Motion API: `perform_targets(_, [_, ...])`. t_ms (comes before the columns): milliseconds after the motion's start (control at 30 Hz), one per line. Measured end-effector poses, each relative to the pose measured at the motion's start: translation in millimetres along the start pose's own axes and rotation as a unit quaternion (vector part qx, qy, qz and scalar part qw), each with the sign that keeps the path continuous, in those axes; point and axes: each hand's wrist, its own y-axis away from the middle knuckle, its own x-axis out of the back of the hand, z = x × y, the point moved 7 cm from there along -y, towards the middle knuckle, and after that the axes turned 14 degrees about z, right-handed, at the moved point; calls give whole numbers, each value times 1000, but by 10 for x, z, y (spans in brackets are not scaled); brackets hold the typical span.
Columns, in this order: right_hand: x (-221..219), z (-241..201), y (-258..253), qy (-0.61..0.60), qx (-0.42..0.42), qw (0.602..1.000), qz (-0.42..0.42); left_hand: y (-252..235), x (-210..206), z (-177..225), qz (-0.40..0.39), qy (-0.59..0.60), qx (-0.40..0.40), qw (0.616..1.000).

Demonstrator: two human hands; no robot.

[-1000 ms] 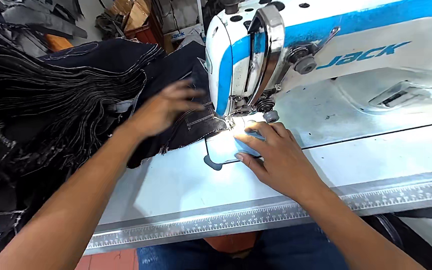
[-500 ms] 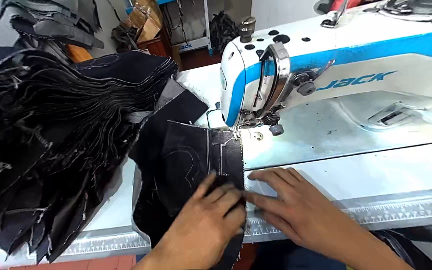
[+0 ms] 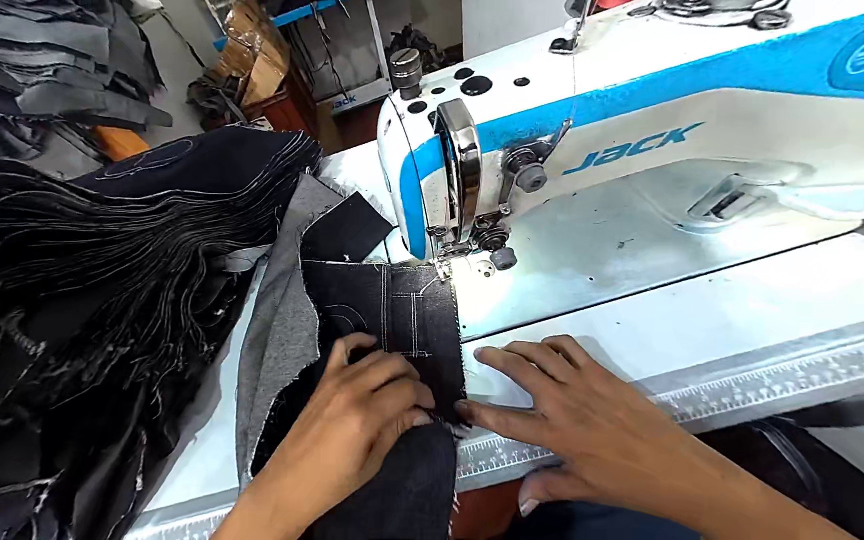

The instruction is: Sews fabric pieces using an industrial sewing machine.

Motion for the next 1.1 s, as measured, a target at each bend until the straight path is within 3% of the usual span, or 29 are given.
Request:
perform_targets(300, [41,-69,80,38,41,998,35,-185,-174,-138,63,-48,110,991])
perform_targets(400, [32,-117,100,32,65,997,32,-171,-181,19,67,-75,40,994])
perform_targets(500, [38,-115,90,-2,33,999,16,-10,-168,159,32,-135,-53,989])
perform_targets(667, [55,55,3,-48,-59,996,-43,95,-353,-30,14,-110,8,994])
perform_targets(967, [-57,641,-418,-78,-70,993,-49,-313,-461,-427,33,-136,24,990])
perform_targets(1100, [-164,818,-520,-51,-61,996,35,-504,-467,-547,-3,-152,52,987])
